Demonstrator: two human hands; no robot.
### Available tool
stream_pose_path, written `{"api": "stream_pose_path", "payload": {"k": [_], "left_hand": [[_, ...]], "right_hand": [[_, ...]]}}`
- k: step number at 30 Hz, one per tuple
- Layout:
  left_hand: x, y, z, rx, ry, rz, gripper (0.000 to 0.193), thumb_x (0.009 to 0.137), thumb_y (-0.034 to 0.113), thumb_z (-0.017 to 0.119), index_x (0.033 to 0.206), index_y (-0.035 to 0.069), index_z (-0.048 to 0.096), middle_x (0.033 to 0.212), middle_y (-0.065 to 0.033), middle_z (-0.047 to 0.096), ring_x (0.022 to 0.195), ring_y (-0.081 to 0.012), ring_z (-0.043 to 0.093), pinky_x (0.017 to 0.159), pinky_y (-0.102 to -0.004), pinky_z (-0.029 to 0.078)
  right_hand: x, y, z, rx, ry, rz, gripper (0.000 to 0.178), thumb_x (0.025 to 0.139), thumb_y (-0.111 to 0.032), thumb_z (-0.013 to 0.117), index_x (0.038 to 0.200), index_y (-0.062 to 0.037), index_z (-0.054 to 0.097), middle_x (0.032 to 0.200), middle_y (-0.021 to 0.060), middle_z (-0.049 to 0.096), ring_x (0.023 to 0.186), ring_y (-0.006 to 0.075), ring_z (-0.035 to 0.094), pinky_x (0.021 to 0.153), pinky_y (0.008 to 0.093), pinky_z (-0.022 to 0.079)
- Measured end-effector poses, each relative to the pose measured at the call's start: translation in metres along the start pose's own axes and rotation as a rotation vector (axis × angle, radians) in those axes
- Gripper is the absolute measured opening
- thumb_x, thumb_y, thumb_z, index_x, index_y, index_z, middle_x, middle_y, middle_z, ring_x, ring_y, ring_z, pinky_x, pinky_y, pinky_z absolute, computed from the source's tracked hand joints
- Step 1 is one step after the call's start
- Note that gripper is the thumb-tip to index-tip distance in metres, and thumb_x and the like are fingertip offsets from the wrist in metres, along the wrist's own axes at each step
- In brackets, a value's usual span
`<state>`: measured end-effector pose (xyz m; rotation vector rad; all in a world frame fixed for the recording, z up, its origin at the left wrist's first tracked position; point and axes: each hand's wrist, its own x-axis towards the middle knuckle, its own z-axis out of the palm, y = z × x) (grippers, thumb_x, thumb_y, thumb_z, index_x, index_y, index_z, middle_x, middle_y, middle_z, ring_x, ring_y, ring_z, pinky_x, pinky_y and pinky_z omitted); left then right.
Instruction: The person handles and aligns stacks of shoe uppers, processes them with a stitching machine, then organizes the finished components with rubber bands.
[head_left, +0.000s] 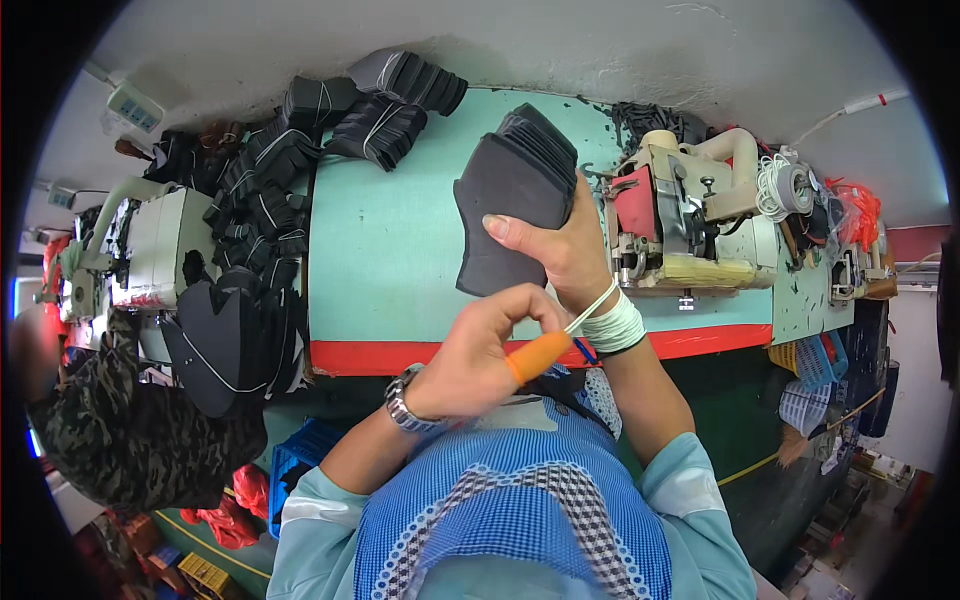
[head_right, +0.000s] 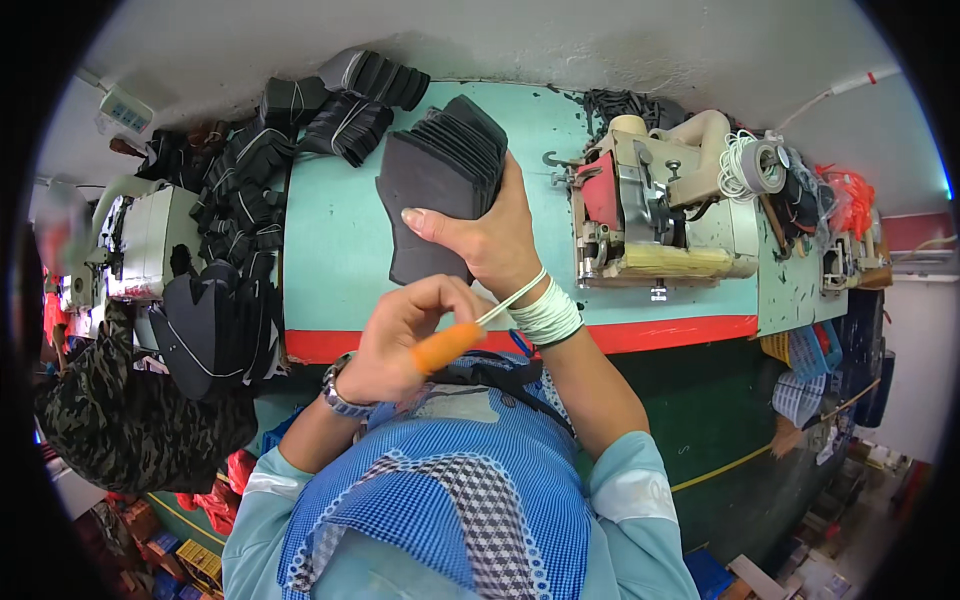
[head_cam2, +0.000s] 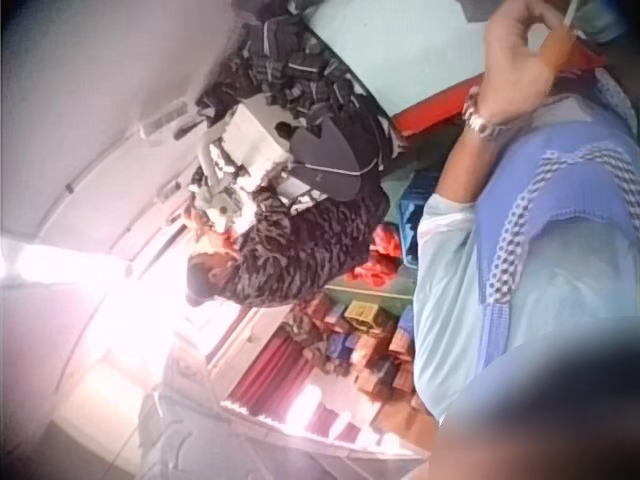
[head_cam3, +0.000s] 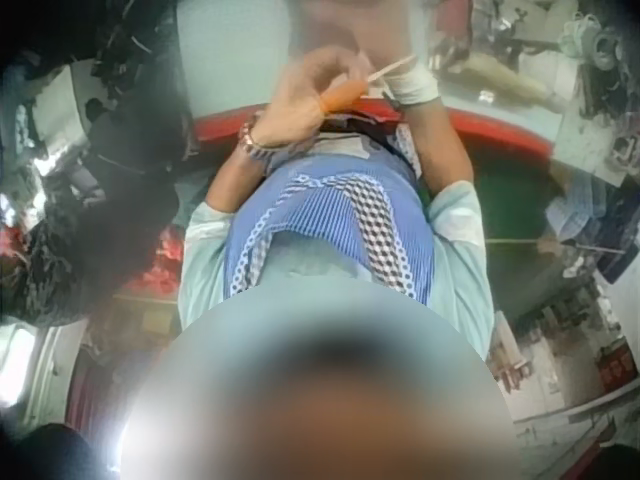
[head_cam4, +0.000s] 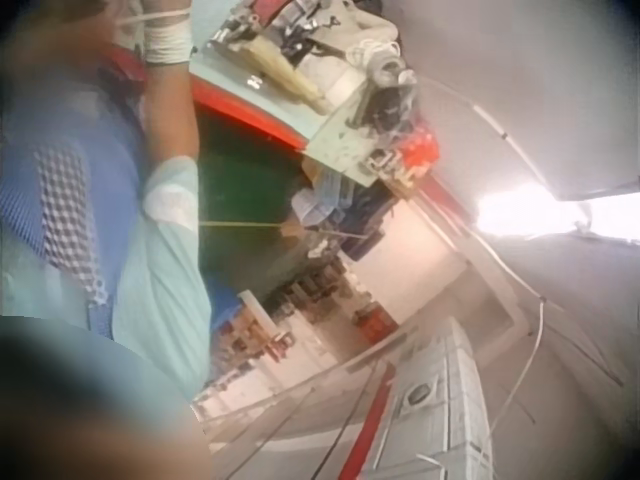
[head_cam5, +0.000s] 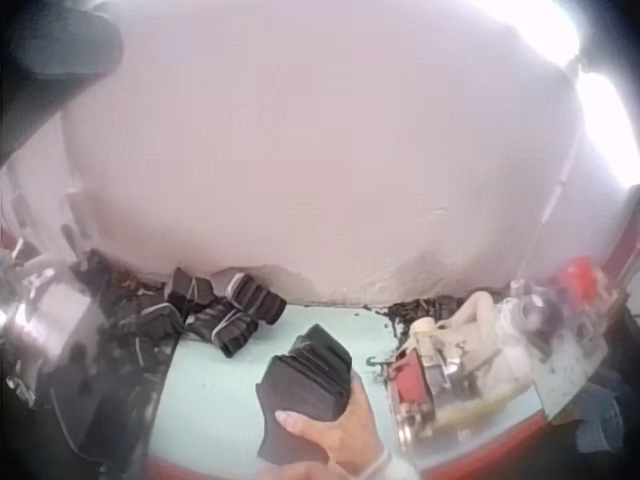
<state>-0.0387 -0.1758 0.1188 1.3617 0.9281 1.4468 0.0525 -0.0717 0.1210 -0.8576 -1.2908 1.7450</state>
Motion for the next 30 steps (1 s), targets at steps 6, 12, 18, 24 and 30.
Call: {"api": "stream_pose_path", "payload": {"k": [6, 12, 18, 24, 30], "left_hand": [[-0.005, 0.015, -0.079, -0.294, -0.046, -0.372, 0.024, 0.084, 0.009, 0.061, 0.065, 0.008, 0.047, 0.061, 0.0021, 0.049, 0.055, -0.0049, 0.043, 0.050, -0.0210, 0.035], [0.005, 0.001, -0.097, 0.172, 0.122, -0.063, 0.051, 0.076, 0.039, 0.075, 0.059, 0.007, 0.039, 0.055, 0.0062, 0.035, 0.054, -0.0054, 0.028, 0.047, -0.0237, 0.021], [-0.036, 0.011, -0.072, -0.286, -0.052, -0.243, 0.119, 0.050, 0.059, 0.083, 0.132, -0.004, 0.025, 0.128, -0.0188, 0.039, 0.122, -0.0256, 0.039, 0.104, -0.0374, 0.027], [-0.059, 0.011, -0.047, -0.345, 0.097, -0.438, 0.128, 0.060, 0.041, 0.084, 0.145, 0.000, -0.002, 0.148, -0.0236, 0.015, 0.137, -0.0315, 0.023, 0.111, -0.0401, 0.021], [-0.087, -0.019, -0.049, -1.572, 0.190, 0.194, 0.087, 0.079, 0.044, 0.063, 0.144, 0.003, 0.020, 0.145, -0.0168, 0.031, 0.133, -0.0284, 0.031, 0.111, -0.0393, 0.026]], "right_hand": [[-0.024, -0.005, -0.008, -0.666, 0.018, -0.410, 0.108, 0.064, -0.010, 0.081, 0.141, 0.0062, 0.007, 0.119, 0.0179, 0.051, 0.107, 0.0257, 0.056, 0.096, 0.0335, 0.041], [-0.116, 0.054, -0.052, 0.916, -0.039, 0.257, 0.066, 0.075, -0.025, 0.067, 0.129, 0.0048, 0.043, 0.123, 0.0204, 0.053, 0.111, 0.0302, 0.055, 0.094, 0.0433, 0.047], [-0.097, -0.011, -0.021, 0.404, -0.342, 0.258, 0.088, 0.069, -0.018, 0.074, 0.140, 0.0026, 0.027, 0.133, 0.0183, 0.045, 0.120, 0.0267, 0.049, 0.102, 0.0402, 0.039], [-0.087, -0.030, 0.003, -0.591, -0.507, -0.091, 0.121, 0.070, -0.026, 0.078, 0.143, 0.0020, -0.014, 0.137, 0.0219, 0.035, 0.134, 0.0345, 0.023, 0.107, 0.0465, 0.024], [-0.084, -0.039, 0.007, -0.574, -0.227, -0.467, 0.019, 0.067, 0.004, 0.069, 0.084, -0.0039, 0.071, 0.070, 0.0030, 0.055, 0.088, 0.0218, 0.053, 0.101, 0.0471, 0.034]]}}
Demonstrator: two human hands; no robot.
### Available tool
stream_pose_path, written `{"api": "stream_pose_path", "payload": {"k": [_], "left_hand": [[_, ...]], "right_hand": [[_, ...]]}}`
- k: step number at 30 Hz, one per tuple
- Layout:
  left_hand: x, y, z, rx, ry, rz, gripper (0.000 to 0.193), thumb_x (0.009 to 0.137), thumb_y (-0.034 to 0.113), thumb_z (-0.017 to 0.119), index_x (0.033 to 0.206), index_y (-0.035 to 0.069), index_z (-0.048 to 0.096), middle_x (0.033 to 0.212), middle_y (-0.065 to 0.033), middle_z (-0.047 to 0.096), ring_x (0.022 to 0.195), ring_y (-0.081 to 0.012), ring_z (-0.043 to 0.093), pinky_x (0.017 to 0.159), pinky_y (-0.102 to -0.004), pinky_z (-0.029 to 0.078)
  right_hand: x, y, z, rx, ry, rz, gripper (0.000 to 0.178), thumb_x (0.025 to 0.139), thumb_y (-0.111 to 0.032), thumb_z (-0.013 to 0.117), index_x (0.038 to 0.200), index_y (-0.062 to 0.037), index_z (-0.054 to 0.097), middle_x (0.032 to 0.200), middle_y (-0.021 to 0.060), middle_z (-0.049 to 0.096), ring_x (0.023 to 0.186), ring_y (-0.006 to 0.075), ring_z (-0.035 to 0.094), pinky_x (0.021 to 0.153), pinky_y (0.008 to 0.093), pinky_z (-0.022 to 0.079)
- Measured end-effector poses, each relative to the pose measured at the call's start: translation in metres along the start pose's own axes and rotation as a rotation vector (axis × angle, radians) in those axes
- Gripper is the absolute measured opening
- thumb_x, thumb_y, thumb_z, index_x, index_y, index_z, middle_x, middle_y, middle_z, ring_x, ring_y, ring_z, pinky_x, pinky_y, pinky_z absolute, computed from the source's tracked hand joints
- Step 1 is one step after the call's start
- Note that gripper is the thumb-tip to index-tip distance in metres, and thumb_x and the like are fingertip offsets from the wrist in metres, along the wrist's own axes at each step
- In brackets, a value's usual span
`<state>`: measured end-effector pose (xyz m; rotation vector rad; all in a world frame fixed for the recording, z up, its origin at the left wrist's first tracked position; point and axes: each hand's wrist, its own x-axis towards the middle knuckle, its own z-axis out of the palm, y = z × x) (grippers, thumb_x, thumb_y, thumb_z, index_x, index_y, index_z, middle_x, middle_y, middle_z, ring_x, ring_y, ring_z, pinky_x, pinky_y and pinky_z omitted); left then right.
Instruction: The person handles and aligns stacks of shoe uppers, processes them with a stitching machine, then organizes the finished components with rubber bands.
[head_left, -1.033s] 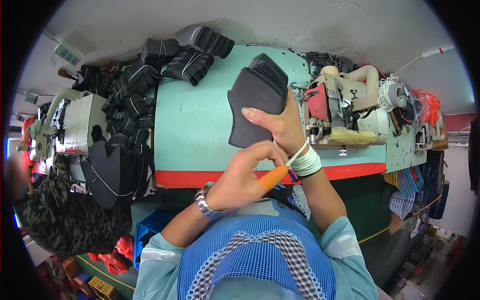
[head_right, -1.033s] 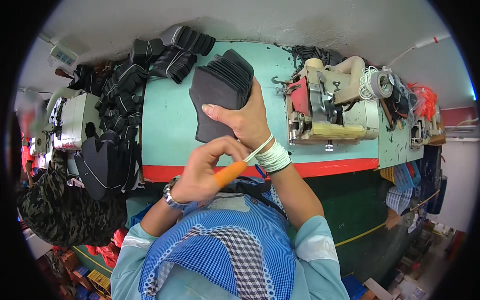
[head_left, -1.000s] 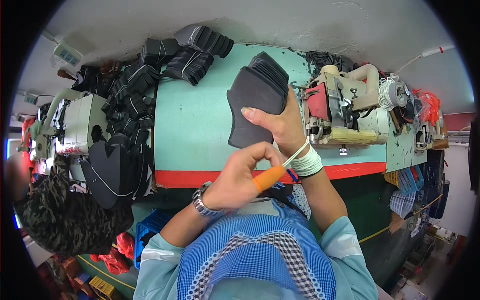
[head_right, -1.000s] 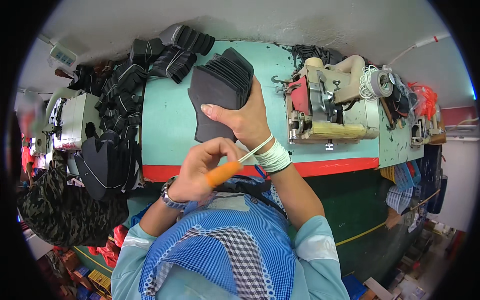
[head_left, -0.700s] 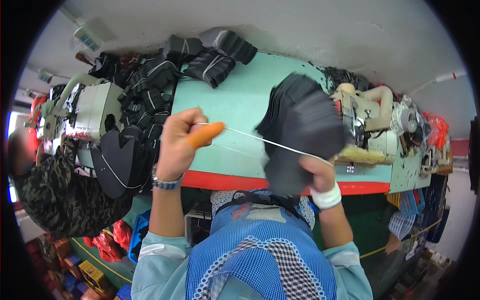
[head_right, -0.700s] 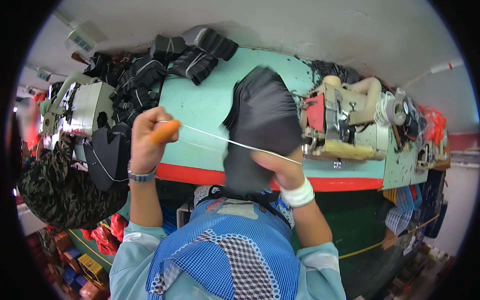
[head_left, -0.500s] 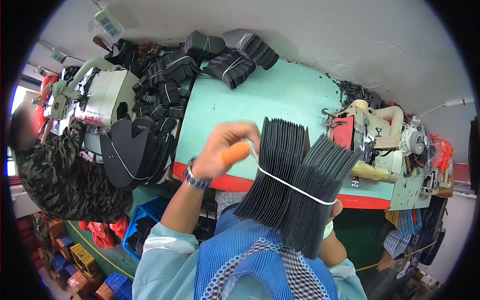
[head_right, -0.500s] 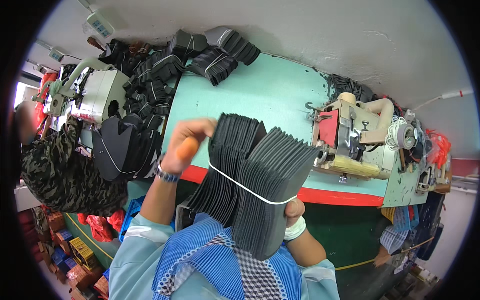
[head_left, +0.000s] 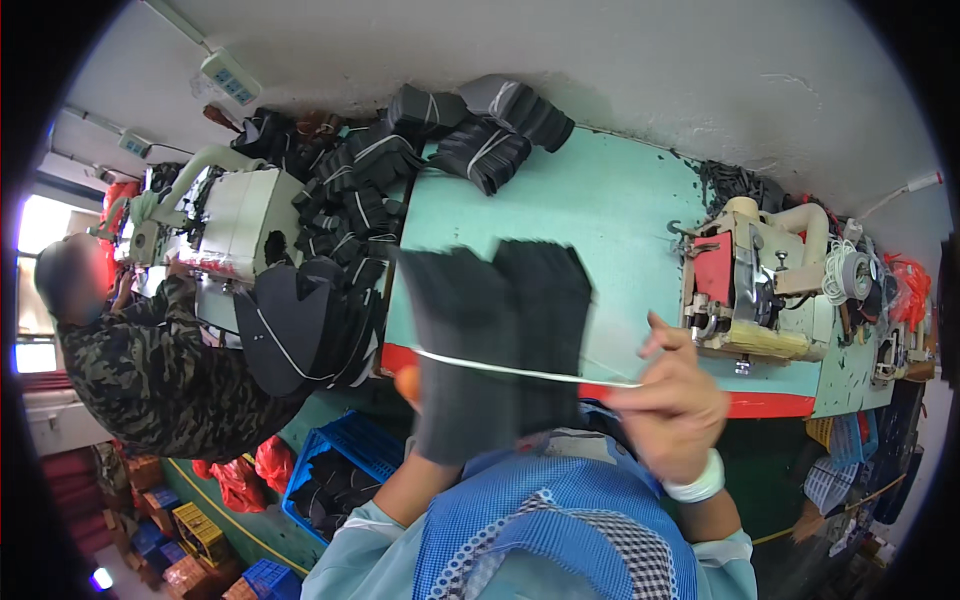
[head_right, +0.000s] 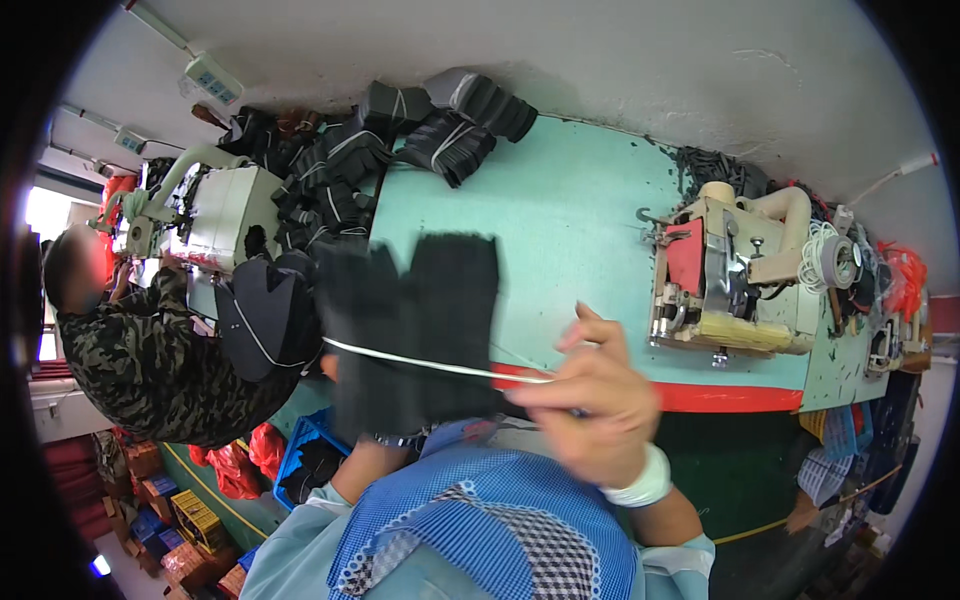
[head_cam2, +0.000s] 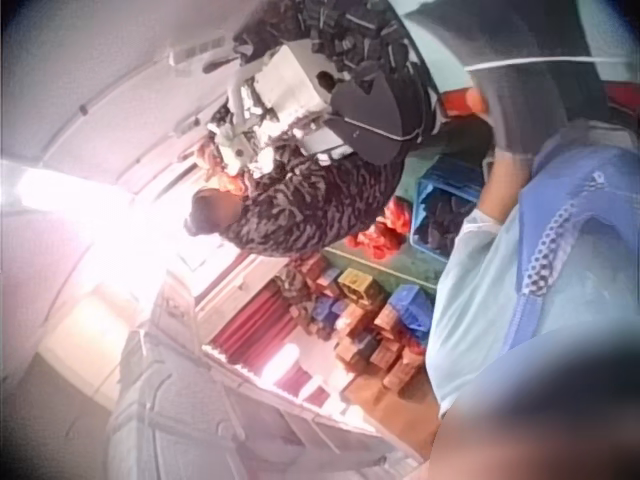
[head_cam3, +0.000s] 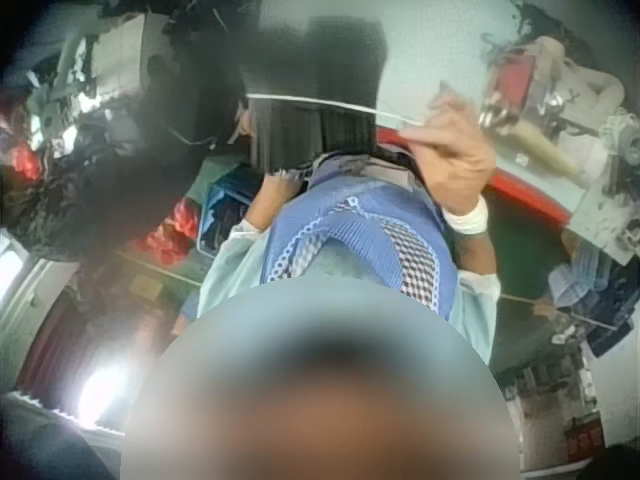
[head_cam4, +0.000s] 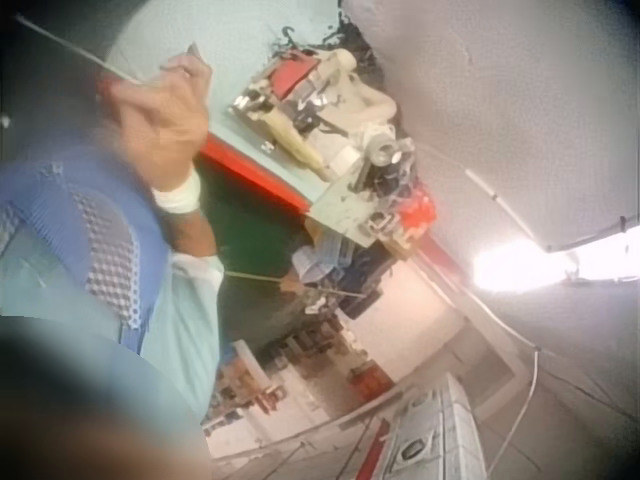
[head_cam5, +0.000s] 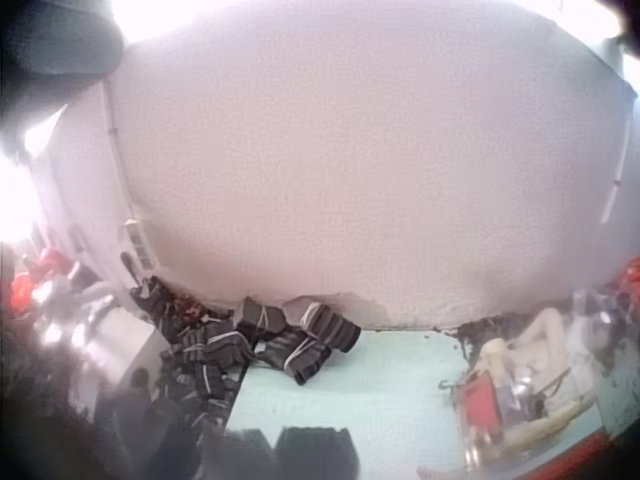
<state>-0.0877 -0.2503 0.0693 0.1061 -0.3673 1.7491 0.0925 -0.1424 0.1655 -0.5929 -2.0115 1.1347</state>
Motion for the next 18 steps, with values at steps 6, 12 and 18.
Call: {"api": "stream_pose_path", "payload": {"k": [6, 12, 18], "left_hand": [[-0.008, 0.009, 0.071, 0.753, -0.134, -0.710, 0.104, 0.068, 0.043, 0.071, 0.141, -0.005, 0.015, 0.141, -0.0206, 0.033, 0.131, -0.0261, 0.034, 0.108, -0.0355, 0.028], [0.077, 0.008, 0.071, 1.116, -0.137, -1.211, 0.128, 0.045, 0.037, 0.086, 0.138, -0.009, 0.010, 0.131, -0.0221, 0.038, 0.126, -0.0254, 0.037, 0.103, -0.0323, 0.029], [0.061, 0.006, 0.078, 0.944, 0.183, -1.052, 0.115, 0.037, 0.049, 0.086, 0.120, 0.001, 0.024, 0.120, -0.0150, 0.034, 0.116, -0.0214, 0.037, 0.096, -0.0303, 0.033]], "right_hand": [[0.014, 0.008, -0.042, 0.389, -0.057, 0.794, 0.018, 0.072, 0.000, 0.067, 0.073, -0.0048, 0.049, 0.066, -0.0008, 0.050, 0.059, 0.0062, 0.049, 0.055, 0.0211, 0.043], [0.078, -0.001, 0.004, 0.067, -0.284, 0.350, 0.015, 0.077, -0.001, 0.065, 0.079, -0.0008, 0.050, 0.066, 0.0033, 0.055, 0.050, 0.0087, 0.052, 0.052, 0.0241, 0.043], [0.064, 0.036, 0.013, 0.599, -0.407, 0.707, 0.031, 0.082, -0.023, 0.067, 0.064, 0.0000, 0.059, 0.054, 0.0021, 0.054, 0.045, 0.0087, 0.044, 0.045, 0.0240, 0.034]]}}
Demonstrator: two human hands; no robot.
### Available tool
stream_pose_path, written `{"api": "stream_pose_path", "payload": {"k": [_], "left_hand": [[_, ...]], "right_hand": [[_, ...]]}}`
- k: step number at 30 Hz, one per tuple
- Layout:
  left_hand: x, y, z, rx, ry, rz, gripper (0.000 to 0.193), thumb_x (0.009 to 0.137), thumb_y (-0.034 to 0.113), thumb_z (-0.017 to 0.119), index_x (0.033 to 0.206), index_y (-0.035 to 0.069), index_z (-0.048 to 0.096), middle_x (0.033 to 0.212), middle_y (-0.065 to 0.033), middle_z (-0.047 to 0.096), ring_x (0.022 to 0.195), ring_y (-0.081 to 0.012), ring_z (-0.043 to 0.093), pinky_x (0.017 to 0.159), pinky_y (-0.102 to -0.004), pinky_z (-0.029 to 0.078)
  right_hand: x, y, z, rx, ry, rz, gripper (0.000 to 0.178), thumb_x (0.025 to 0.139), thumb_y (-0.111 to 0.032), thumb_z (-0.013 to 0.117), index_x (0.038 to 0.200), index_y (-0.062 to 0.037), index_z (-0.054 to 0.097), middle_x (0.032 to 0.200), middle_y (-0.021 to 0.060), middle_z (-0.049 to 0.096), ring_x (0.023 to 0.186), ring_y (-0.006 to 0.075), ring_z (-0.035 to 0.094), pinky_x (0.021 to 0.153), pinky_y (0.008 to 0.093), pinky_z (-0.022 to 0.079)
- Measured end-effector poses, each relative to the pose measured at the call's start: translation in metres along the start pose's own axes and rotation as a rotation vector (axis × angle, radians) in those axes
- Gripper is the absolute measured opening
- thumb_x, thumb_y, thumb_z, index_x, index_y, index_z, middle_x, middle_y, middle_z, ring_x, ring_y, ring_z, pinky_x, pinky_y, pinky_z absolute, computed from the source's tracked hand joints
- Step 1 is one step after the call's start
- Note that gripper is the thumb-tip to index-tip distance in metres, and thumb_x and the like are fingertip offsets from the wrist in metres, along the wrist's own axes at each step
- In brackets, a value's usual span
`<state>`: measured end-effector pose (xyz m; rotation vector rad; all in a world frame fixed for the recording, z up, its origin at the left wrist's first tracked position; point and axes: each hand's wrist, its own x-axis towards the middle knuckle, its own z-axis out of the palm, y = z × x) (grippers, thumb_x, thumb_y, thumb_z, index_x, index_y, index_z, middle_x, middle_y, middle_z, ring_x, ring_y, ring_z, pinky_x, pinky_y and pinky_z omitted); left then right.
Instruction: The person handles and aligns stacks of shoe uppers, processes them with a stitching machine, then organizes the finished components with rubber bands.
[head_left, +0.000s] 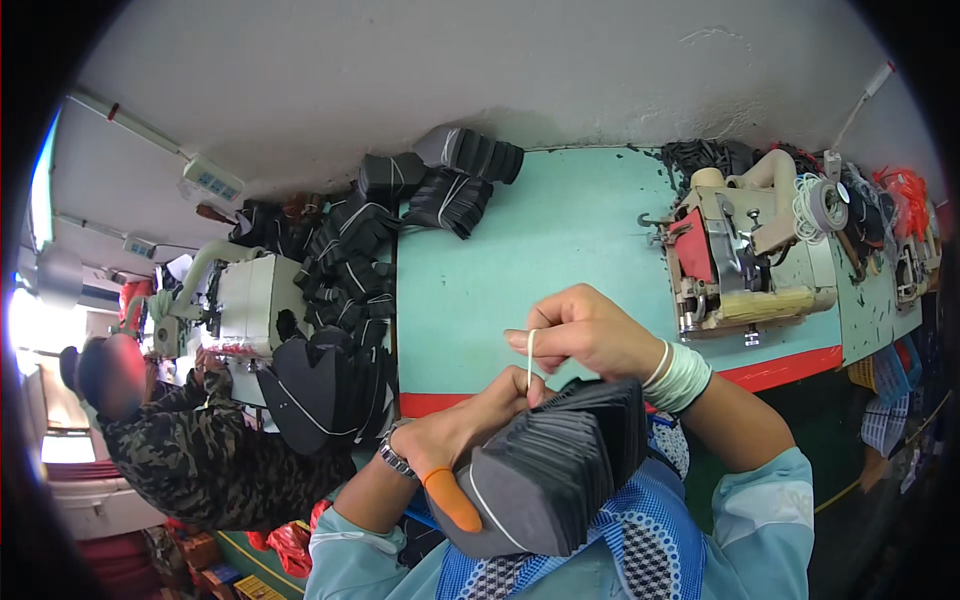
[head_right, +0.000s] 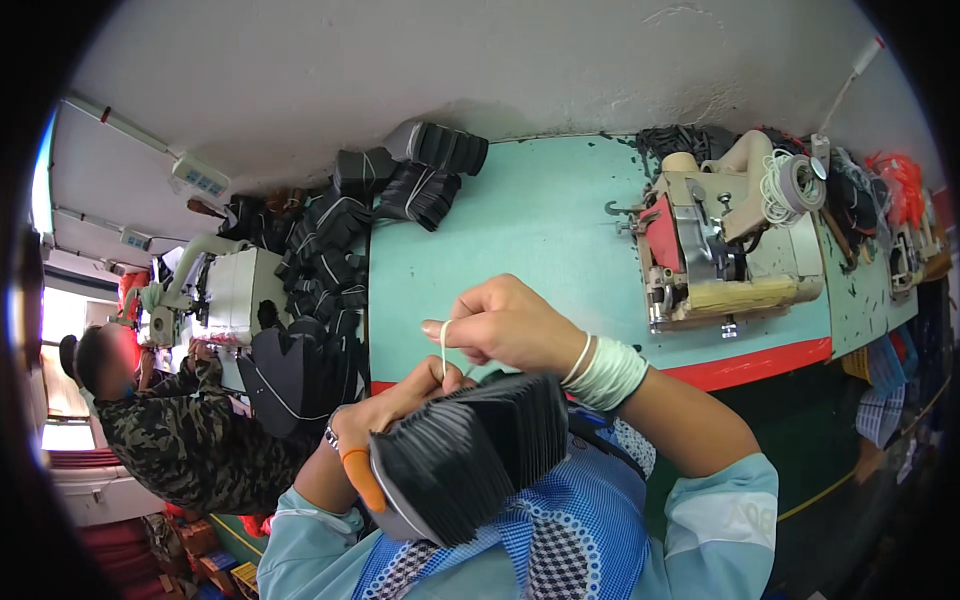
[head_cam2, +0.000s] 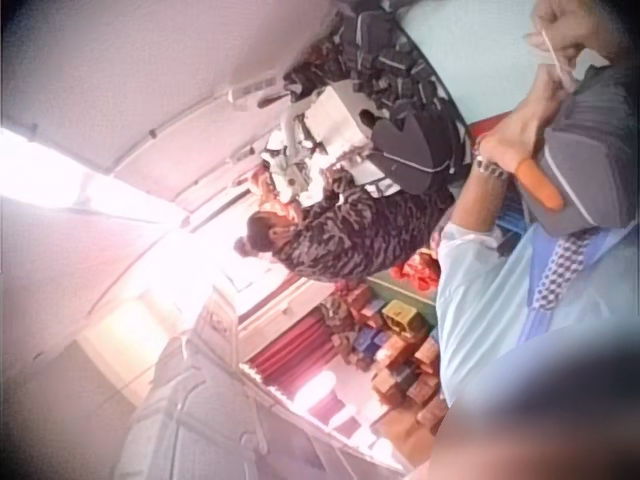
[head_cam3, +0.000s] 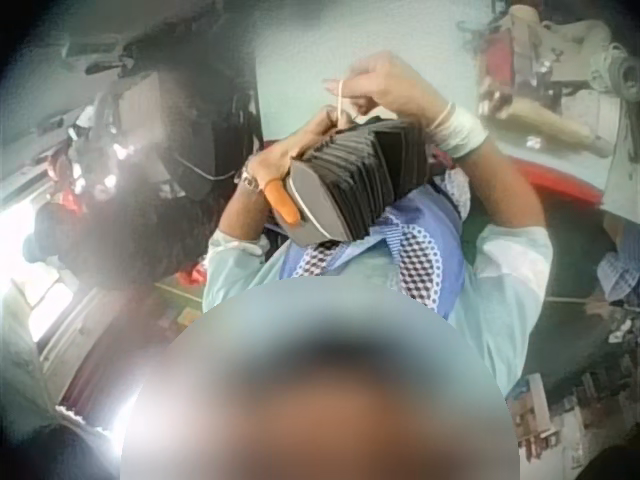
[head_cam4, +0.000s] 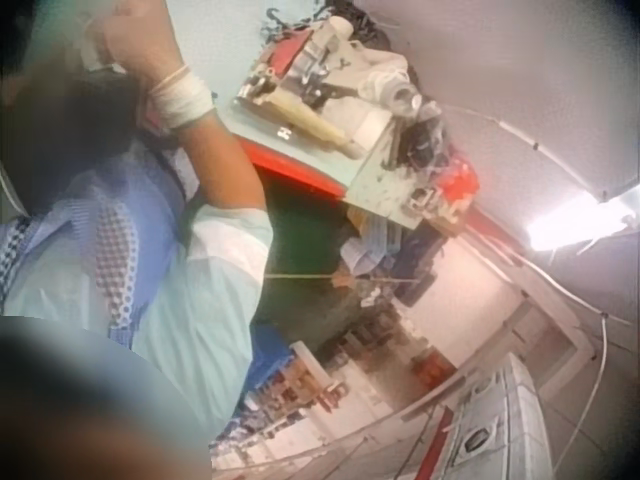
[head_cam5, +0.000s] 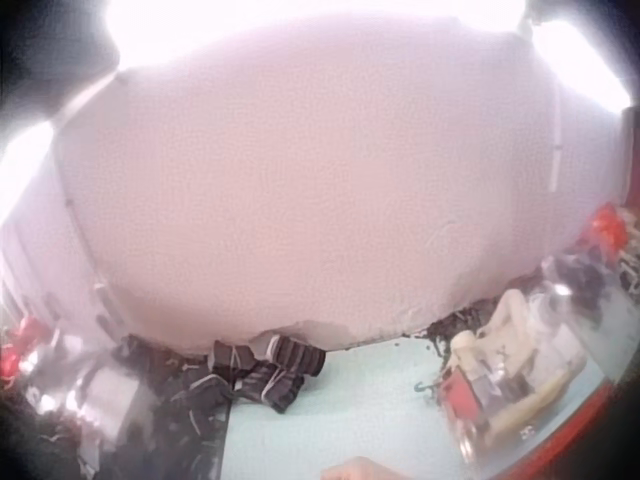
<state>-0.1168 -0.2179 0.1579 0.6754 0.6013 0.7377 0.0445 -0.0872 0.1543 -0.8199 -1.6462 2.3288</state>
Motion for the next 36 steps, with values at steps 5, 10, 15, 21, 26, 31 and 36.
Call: {"api": "stream_pose_path", "payload": {"k": [5, 10, 15, 21, 26, 31, 36], "left_hand": [[-0.018, 0.008, -0.021, 0.217, 0.132, 0.261, 0.103, 0.041, 0.013, 0.091, 0.121, -0.002, 0.028, 0.119, -0.0121, 0.043, 0.114, -0.0181, 0.043, 0.099, -0.0315, 0.033], [0.024, 0.022, 0.007, 1.009, 0.324, 0.461, 0.082, 0.045, 0.026, 0.089, 0.104, 0.001, 0.038, 0.110, -0.0163, 0.045, 0.103, -0.0284, 0.048, 0.089, -0.0357, 0.038], [0.047, 0.011, 0.019, 1.279, 0.507, 0.413, 0.076, 0.049, 0.030, 0.085, 0.099, -0.003, 0.038, 0.098, -0.0195, 0.044, 0.084, -0.0335, 0.048, 0.077, -0.0382, 0.038], [0.055, 0.009, 0.024, 1.082, 0.476, 0.077, 0.078, 0.049, 0.035, 0.086, 0.094, -0.005, 0.038, 0.087, -0.0201, 0.044, 0.080, -0.0299, 0.048, 0.070, -0.0355, 0.042], [0.028, -0.013, 0.004, 0.897, 0.375, 0.092, 0.078, 0.050, 0.033, 0.086, 0.100, -0.002, 0.037, 0.091, -0.0141, 0.044, 0.084, -0.0225, 0.047, 0.072, -0.0320, 0.041], [0.019, -0.026, 0.000, 0.739, 0.243, 0.234, 0.079, 0.051, 0.026, 0.087, 0.105, 0.002, 0.035, 0.095, -0.0106, 0.044, 0.087, -0.0170, 0.045, 0.076, -0.0303, 0.041], [0.021, -0.030, 0.001, 0.764, 0.269, 0.202, 0.082, 0.050, 0.026, 0.087, 0.108, 0.002, 0.034, 0.095, -0.0109, 0.043, 0.087, -0.0184, 0.046, 0.077, -0.0306, 0.041]], "right_hand": [[-0.037, 0.012, -0.038, -0.187, 0.235, -0.011, 0.037, 0.081, -0.025, 0.069, 0.057, -0.0011, 0.054, 0.051, -0.0009, 0.048, 0.048, 0.0051, 0.039, 0.044, 0.0236, 0.030], [-0.066, -0.003, -0.015, -0.374, 0.816, -0.367, 0.031, 0.078, -0.010, 0.072, 0.059, -0.0018, 0.049, 0.053, -0.0006, 0.045, 0.051, 0.0051, 0.038, 0.046, 0.0237, 0.029], [-0.086, 0.006, 0.000, -0.316, 0.839, -0.583, 0.026, 0.077, 0.000, 0.067, 0.061, -0.0028, 0.046, 0.059, 0.0018, 0.049, 0.058, 0.0096, 0.039, 0.053, 0.0247, 0.031], [-0.071, 0.016, -0.008, -0.910, 0.973, -0.837, 0.038, 0.066, -0.001, 0.073, 0.052, -0.0086, 0.038, 0.050, 0.0019, 0.039, 0.047, 0.0175, 0.032, 0.048, 0.0296, 0.025], [-0.077, 0.022, -0.006, -0.544, 0.553, -0.355, 0.036, 0.070, -0.011, 0.076, 0.053, -0.0067, 0.045, 0.049, -0.0002, 0.043, 0.044, 0.0094, 0.035, 0.045, 0.0255, 0.027], [-0.090, 0.021, -0.021, -0.331, 0.398, -0.106, 0.011, 0.073, -0.006, 0.071, 0.071, -0.0009, 0.061, 0.055, -0.0005, 0.051, 0.050, 0.0037, 0.043, 0.046, 0.0201, 0.032], [-0.095, 0.021, -0.012, -0.447, 0.383, -0.251, 0.014, 0.073, -0.002, 0.071, 0.073, -0.0025, 0.057, 0.059, -0.0007, 0.051, 0.050, 0.0030, 0.039, 0.045, 0.0209, 0.031]]}}
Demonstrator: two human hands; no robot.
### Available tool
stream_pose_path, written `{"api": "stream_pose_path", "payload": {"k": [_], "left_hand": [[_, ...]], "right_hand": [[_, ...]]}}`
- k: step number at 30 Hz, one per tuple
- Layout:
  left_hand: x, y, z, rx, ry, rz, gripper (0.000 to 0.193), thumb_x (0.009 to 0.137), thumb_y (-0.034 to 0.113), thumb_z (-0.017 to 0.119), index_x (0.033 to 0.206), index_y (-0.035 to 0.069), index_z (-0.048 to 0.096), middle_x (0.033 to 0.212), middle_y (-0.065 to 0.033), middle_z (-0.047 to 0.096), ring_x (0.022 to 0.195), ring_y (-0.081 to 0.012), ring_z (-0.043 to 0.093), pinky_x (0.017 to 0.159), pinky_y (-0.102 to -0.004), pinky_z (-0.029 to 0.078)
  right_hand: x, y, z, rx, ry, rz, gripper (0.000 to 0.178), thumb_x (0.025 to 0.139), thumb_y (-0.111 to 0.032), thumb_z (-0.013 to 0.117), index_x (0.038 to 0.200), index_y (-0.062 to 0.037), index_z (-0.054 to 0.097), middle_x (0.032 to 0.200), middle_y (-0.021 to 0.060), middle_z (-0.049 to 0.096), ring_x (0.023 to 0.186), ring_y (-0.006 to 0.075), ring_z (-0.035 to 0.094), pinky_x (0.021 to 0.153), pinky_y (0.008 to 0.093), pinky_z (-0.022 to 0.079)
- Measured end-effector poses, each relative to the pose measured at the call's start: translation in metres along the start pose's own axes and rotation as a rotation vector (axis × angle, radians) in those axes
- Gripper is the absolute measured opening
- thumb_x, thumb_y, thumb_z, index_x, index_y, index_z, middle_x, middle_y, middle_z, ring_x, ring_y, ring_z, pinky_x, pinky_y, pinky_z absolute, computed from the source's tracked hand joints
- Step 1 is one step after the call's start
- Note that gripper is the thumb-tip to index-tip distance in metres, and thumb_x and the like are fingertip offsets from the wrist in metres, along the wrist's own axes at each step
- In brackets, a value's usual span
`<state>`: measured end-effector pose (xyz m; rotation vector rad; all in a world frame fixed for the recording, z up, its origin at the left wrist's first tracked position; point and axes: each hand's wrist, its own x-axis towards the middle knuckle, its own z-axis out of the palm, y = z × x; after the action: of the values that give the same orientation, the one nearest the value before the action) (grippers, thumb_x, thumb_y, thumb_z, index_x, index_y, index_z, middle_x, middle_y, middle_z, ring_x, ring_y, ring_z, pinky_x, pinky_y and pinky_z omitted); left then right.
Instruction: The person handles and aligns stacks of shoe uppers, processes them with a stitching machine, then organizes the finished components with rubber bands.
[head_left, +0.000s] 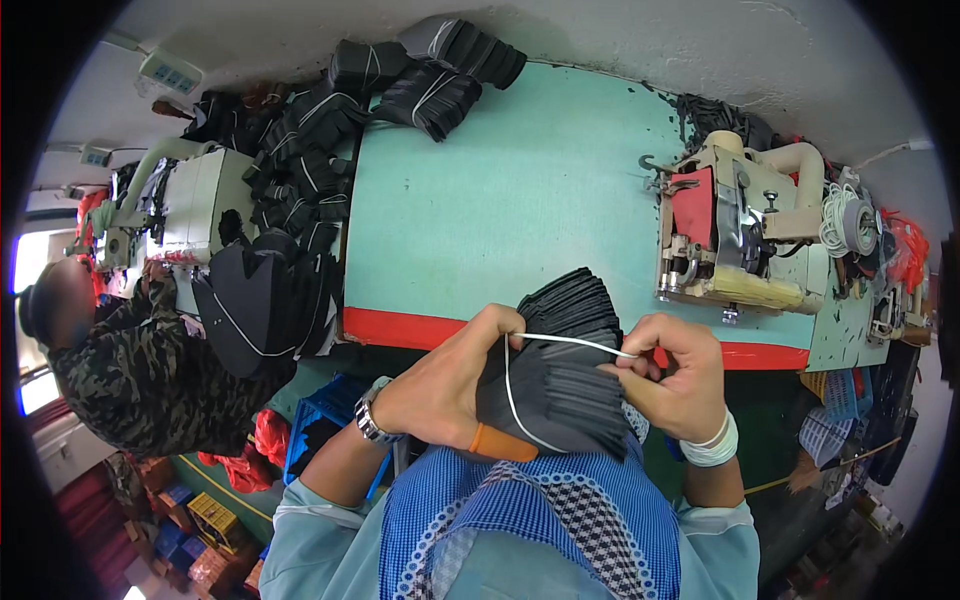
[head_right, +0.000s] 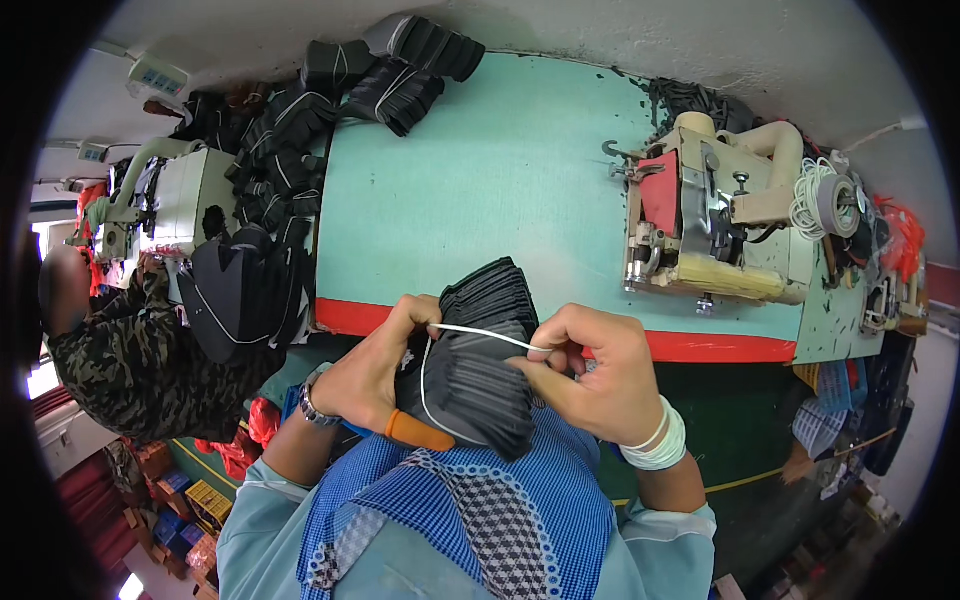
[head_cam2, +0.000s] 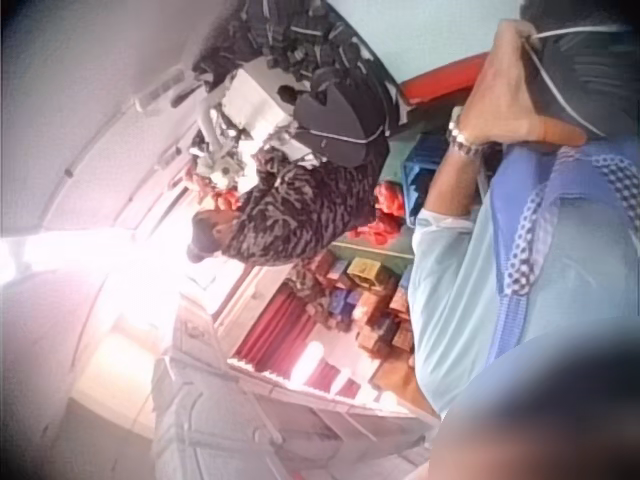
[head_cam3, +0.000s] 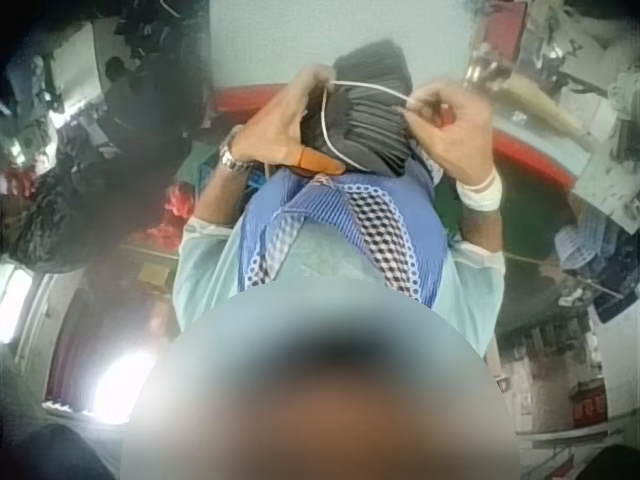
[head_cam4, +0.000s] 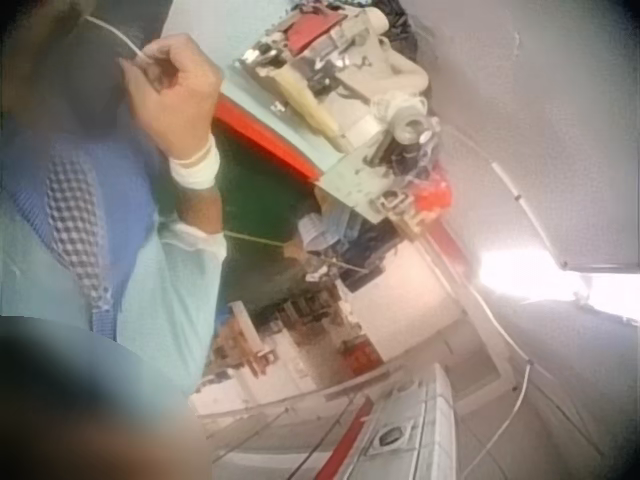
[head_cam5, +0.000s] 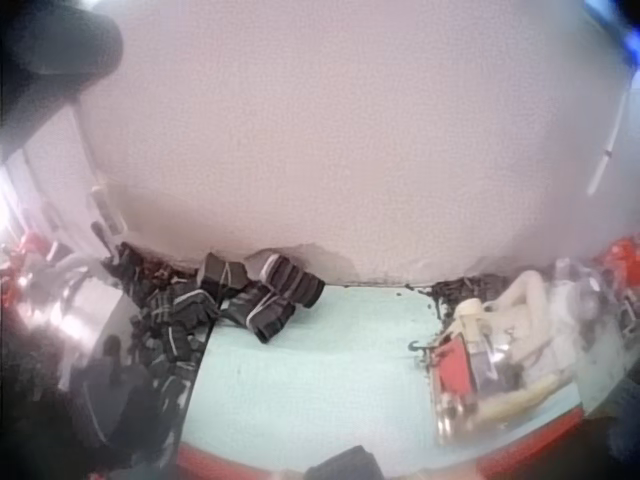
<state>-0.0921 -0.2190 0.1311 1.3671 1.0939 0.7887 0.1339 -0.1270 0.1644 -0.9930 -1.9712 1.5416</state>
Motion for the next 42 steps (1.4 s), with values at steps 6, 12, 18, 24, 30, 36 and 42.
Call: {"api": "stream_pose_path", "payload": {"k": [6, 12, 18, 24, 30, 36, 42], "left_hand": [[-0.002, 0.004, 0.008, 0.040, -0.018, 0.010, 0.084, 0.051, 0.028, 0.088, 0.109, 0.003, 0.033, 0.096, -0.0134, 0.043, 0.087, -0.0227, 0.048, 0.077, -0.0324, 0.042], [-0.005, 0.015, 0.012, 0.237, -0.028, 0.126, 0.089, 0.056, 0.037, 0.087, 0.116, 0.002, 0.032, 0.099, -0.0219, 0.042, 0.086, -0.0344, 0.051, 0.076, -0.0382, 0.044], [-0.010, 0.022, 0.016, 0.348, -0.022, 0.094, 0.098, 0.057, 0.036, 0.087, 0.127, 0.002, 0.026, 0.098, -0.0261, 0.041, 0.087, -0.0392, 0.051, 0.074, -0.0405, 0.044], [-0.017, -0.004, 0.022, 0.114, 0.086, 0.108, 0.092, 0.058, 0.032, 0.086, 0.122, 0.001, 0.028, 0.097, -0.0233, 0.043, 0.087, -0.0352, 0.050, 0.077, -0.0382, 0.043], [-0.007, 0.003, 0.011, 0.036, 0.050, -0.111, 0.087, 0.055, 0.032, 0.087, 0.114, 0.001, 0.030, 0.089, -0.0180, 0.049, 0.082, -0.0294, 0.053, 0.073, -0.0365, 0.044], [0.004, 0.000, -0.001, 0.056, 0.001, -0.183, 0.089, 0.051, 0.035, 0.088, 0.109, -0.001, 0.032, 0.085, -0.0151, 0.051, 0.076, -0.0255, 0.056, 0.066, -0.0346, 0.045], [0.011, -0.001, -0.009, -0.113, -0.181, -0.235, 0.084, 0.051, 0.033, 0.089, 0.103, 0.001, 0.032, 0.092, -0.0153, 0.042, 0.083, -0.0230, 0.048, 0.071, -0.0320, 0.043]], "right_hand": [[-0.005, -0.006, 0.008, -0.106, 0.052, -0.019, 0.023, 0.070, -0.002, 0.072, 0.064, -0.0054, 0.050, 0.053, 0.0004, 0.044, 0.046, 0.0088, 0.034, 0.044, 0.0243, 0.028], [0.005, -0.007, 0.005, -0.108, -0.127, -0.051, 0.010, 0.073, 0.001, 0.067, 0.078, -0.0038, 0.059, 0.064, 0.0064, 0.051, 0.053, 0.0173, 0.048, 0.049, 0.0290, 0.038], [0.013, 0.005, -0.002, -0.070, -0.385, -0.050, 0.017, 0.076, 0.000, 0.066, 0.092, -0.0053, 0.066, 0.076, 0.0067, 0.053, 0.063, 0.0174, 0.052, 0.057, 0.0281, 0.043], [0.021, -0.002, 0.000, -0.073, -0.605, 0.035, 0.026, 0.075, -0.004, 0.068, 0.102, -0.0081, 0.067, 0.081, 0.0064, 0.048, 0.068, 0.0177, 0.050, 0.063, 0.0278, 0.044], [0.021, 0.002, -0.003, -0.177, -0.628, 0.044, 0.029, 0.077, -0.003, 0.069, 0.105, -0.0078, 0.067, 0.080, 0.0036, 0.046, 0.071, 0.0143, 0.048, 0.065, 0.0253, 0.042], [0.024, 0.007, -0.001, -0.088, -0.586, 0.050, 0.034, 0.076, -0.002, 0.067, 0.109, -0.0091, 0.065, 0.083, 0.0054, 0.048, 0.074, 0.0171, 0.051, 0.067, 0.0270, 0.044], [0.024, 0.008, 0.001, -0.020, -0.556, 0.094, 0.036, 0.077, -0.001, 0.068, 0.112, -0.0085, 0.064, 0.083, 0.0038, 0.047, 0.076, 0.0151, 0.049, 0.070, 0.0249, 0.043]]}}
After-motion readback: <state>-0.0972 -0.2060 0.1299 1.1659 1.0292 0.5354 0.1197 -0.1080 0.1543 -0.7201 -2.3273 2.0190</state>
